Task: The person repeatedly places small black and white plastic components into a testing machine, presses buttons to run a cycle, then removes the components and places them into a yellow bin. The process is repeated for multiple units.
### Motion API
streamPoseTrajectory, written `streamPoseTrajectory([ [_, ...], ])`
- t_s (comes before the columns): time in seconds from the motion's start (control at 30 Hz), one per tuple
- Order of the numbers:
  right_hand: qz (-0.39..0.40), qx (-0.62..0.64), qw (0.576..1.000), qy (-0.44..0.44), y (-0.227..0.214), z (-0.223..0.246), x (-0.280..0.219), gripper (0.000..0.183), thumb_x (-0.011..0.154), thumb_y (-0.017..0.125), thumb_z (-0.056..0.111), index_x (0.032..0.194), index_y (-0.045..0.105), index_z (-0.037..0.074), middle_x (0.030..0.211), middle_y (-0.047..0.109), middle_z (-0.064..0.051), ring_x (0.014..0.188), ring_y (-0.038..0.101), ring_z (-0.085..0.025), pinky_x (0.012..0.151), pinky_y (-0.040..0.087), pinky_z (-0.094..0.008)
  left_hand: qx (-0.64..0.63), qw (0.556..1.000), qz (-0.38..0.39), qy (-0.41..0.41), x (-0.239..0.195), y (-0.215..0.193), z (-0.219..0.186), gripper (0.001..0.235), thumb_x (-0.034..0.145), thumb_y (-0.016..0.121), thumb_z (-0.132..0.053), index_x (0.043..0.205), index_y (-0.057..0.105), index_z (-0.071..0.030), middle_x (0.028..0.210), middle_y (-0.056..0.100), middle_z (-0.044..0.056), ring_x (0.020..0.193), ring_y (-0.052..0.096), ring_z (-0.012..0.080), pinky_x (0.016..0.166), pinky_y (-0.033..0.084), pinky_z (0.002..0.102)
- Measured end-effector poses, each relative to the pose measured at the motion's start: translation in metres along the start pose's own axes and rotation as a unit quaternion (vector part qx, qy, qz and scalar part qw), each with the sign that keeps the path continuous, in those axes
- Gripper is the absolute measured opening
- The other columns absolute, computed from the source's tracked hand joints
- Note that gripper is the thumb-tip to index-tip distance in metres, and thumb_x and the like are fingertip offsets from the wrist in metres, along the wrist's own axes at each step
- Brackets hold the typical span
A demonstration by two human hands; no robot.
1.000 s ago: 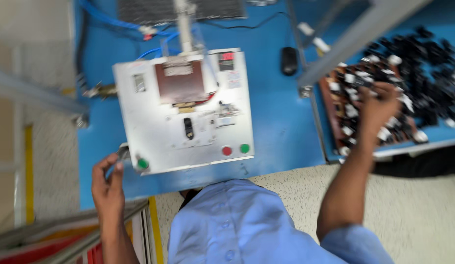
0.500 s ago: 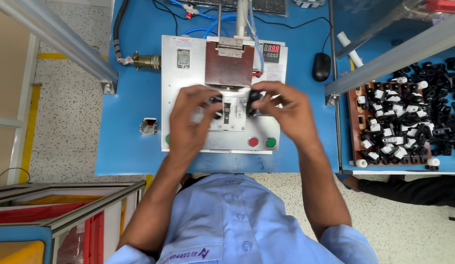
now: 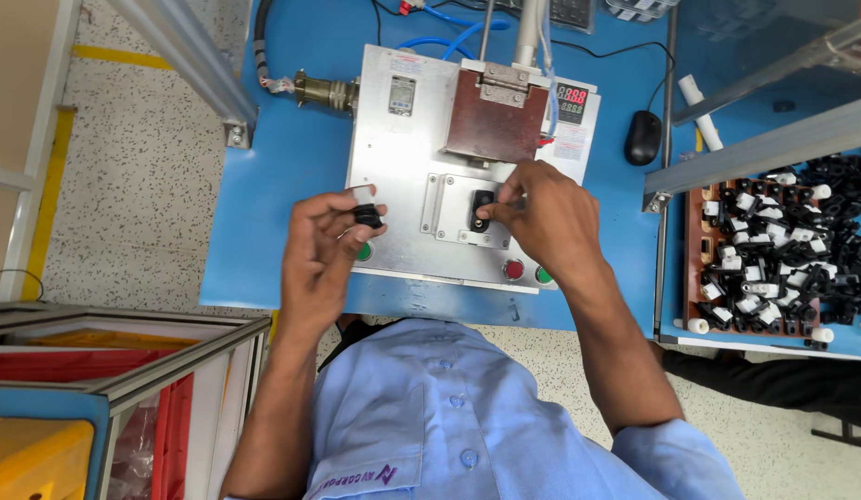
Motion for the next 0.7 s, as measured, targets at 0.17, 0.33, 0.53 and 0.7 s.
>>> streamPoseTrajectory([
  [0.17,0.023,-0.006,0.998,0.056,0.007,-0.01,-0.004,0.037,0.074,0.093,0.035,0.084,0.068,0.009,0.077,0.074,-0.006,0.072,0.072,-0.025,0.063,0.051,-0.041,0.045,0.997,0.044,-0.037,-0.002,0.016,-0.007,0.027,0.109,0.053,-0.006,0.134,0.045,-0.001,0.141,0.058,0.02,0.127,0.065,0.026,0.11,0.056,0.039],
  [0.33,0.018,0.064,0.998,0.008,0.005,-0.007,0.0,0.032,0.072,0.091,0.029,0.085,0.07,0.01,0.079,0.075,-0.003,0.073,0.073,-0.021,0.063,0.053,-0.038,0.262,0.952,0.156,-0.037,-0.008,0.056,-0.009,0.031,0.103,0.061,-0.016,0.132,0.059,-0.006,0.122,0.065,0.018,0.106,0.068,0.0301,0.091,0.055,0.04],
  [0.53,0.033,0.044,0.998,-0.009,0.007,-0.008,0.004,0.03,0.075,0.09,0.029,0.086,0.07,0.01,0.077,0.075,-0.003,0.073,0.074,-0.021,0.063,0.053,-0.037,0.592,0.732,0.332,0.051,-0.045,0.148,0.065,0.063,0.084,0.068,-0.018,0.145,0.054,-0.011,0.099,0.06,0.018,0.083,0.064,0.0319,0.07,0.054,0.041],
  [0.7,0.028,0.023,0.999,-0.02,0.002,-0.007,0.005,0.03,0.075,0.091,0.032,0.084,0.071,0.011,0.076,0.075,-0.003,0.071,0.073,-0.022,0.062,0.052,-0.038,0.724,0.605,0.32,0.087,-0.055,0.167,0.113,0.052,0.091,0.059,-0.018,0.143,0.057,-0.014,0.101,0.063,0.014,0.083,0.066,0.0251,0.067,0.055,0.035],
])
Point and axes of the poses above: each hand's wrist, its own x-axis towards the middle knuckle, its own y-axis out of the palm, z = x × y, the point moved 7 cm from there along x, towards the middle knuckle
